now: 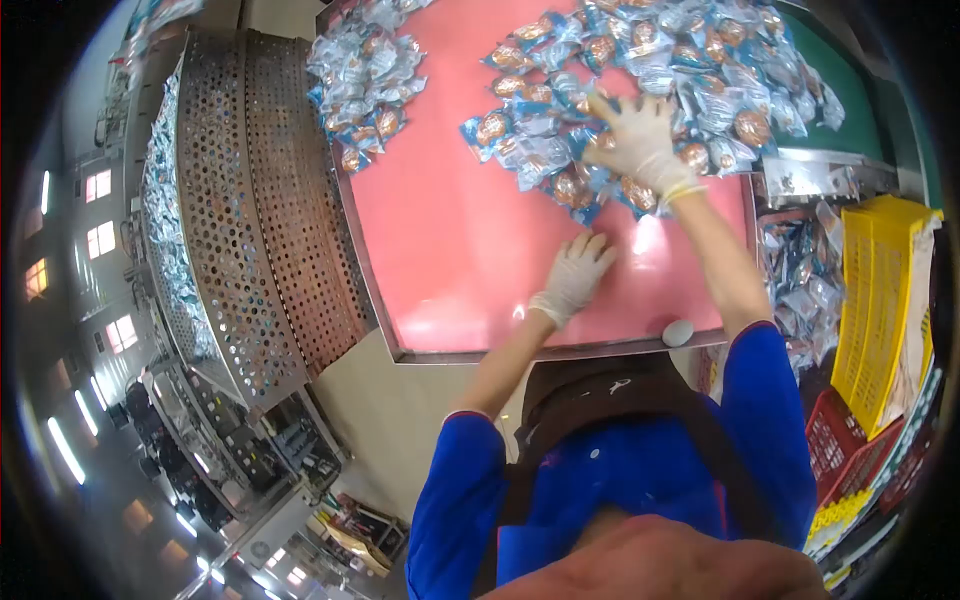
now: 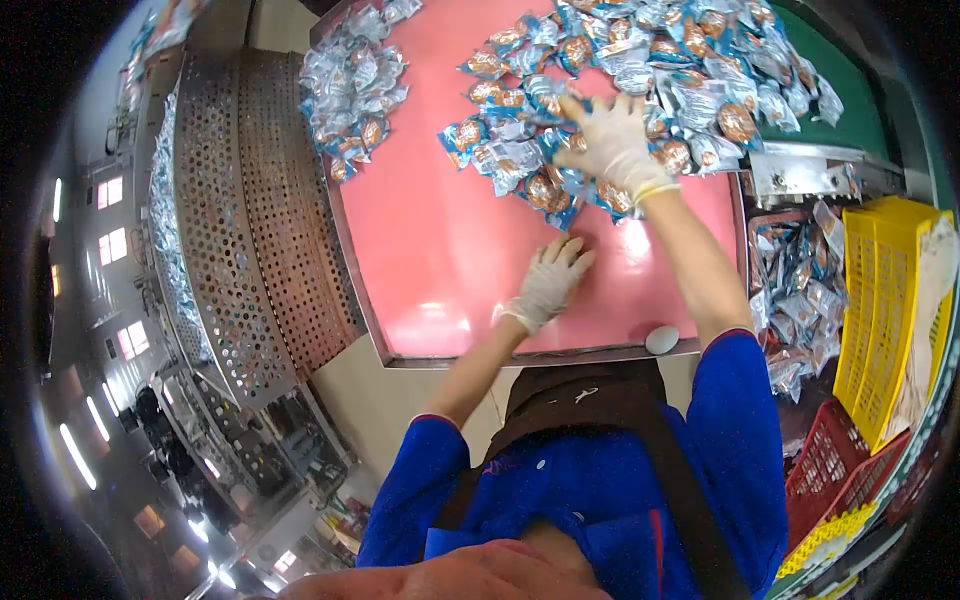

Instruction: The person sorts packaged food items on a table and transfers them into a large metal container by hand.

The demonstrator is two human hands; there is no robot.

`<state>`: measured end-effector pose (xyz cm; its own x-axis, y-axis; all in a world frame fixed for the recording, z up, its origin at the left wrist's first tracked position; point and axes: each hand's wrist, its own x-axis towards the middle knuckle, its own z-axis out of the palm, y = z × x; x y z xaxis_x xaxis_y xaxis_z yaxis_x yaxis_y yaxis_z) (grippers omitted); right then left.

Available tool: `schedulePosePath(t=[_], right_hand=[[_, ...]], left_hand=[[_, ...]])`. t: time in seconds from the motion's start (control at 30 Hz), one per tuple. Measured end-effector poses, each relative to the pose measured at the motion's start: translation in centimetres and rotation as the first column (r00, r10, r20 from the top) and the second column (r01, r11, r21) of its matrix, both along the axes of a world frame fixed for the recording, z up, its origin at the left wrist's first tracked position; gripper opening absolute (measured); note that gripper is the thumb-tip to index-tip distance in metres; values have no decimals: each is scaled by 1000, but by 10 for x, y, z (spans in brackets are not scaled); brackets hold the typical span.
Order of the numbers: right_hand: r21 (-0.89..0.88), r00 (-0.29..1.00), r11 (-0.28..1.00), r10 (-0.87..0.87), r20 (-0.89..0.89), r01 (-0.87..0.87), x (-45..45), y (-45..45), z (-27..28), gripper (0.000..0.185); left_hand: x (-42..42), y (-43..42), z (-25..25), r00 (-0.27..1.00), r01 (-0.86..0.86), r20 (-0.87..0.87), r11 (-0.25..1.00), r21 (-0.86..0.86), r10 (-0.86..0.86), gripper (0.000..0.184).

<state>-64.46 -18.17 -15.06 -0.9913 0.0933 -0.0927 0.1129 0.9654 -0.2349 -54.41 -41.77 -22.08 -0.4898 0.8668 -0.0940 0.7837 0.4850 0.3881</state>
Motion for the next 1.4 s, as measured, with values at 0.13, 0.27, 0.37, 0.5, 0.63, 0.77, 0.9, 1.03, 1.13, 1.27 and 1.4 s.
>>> schedulePosePath(t=[0.13, 0.27, 0.37, 0.5, 0.63, 0.77, 0.9, 1.03, 1.13, 1.27, 1.4], right_hand=[[-24, 990, 999, -37, -133, 34, 23, -72, -57, 80], [-212, 963, 944, 223, -153, -252, 65, -133, -51, 81], [-315, 946, 893, 289, -147, -322, 76, -125, -47, 83], [-257, 942, 908, 305, -139, -332, 86, -94, -47, 83], [-287, 908, 886, 405, 103, -363, 81, -87, 10, 71], [-279, 935, 895, 353, -34, -348, 45, -129, 13, 50], [-91, 900, 896, 436, -8, -435, 29, -193, -32, 43], [-215, 978, 955, 190, -92, -205, 27, -215, -35, 48], [-470, 991, 882, -43, -127, -22, 61, -225, 3, 55], [-442, 997, 895, -42, 59, 64, 150, -265, -9, 61], [-355, 981, 915, -164, 108, 192, 173, -302, -45, 62]], left_hand=[[-43, -91, 28, 975, 184, -93, 972, -149, -199, 42], [-57, -154, 30, 977, 194, -47, 959, -207, -208, 38], [-49, -180, 38, 987, 163, 28, 965, -205, -161, 32], [-29, -195, 35, 988, -23, 149, 998, -60, 32, 23], [-5, -195, 10, 975, -191, 139, 973, 130, 173, 31], [1, -209, -10, 968, -249, 38, 949, 193, 246, 28], [9, -219, 1, 896, -384, -123, 885, 265, 426, 43], [9, -259, 3, 849, -516, 210, 847, 132, 484, 59], [6, -262, 5, 837, -526, 272, 836, 159, 475, 70], [0, -255, -1, 773, -601, 396, 773, 205, 496, 62], [30, -264, 9, 719, -672, 386, 720, 175, 577, 51]])
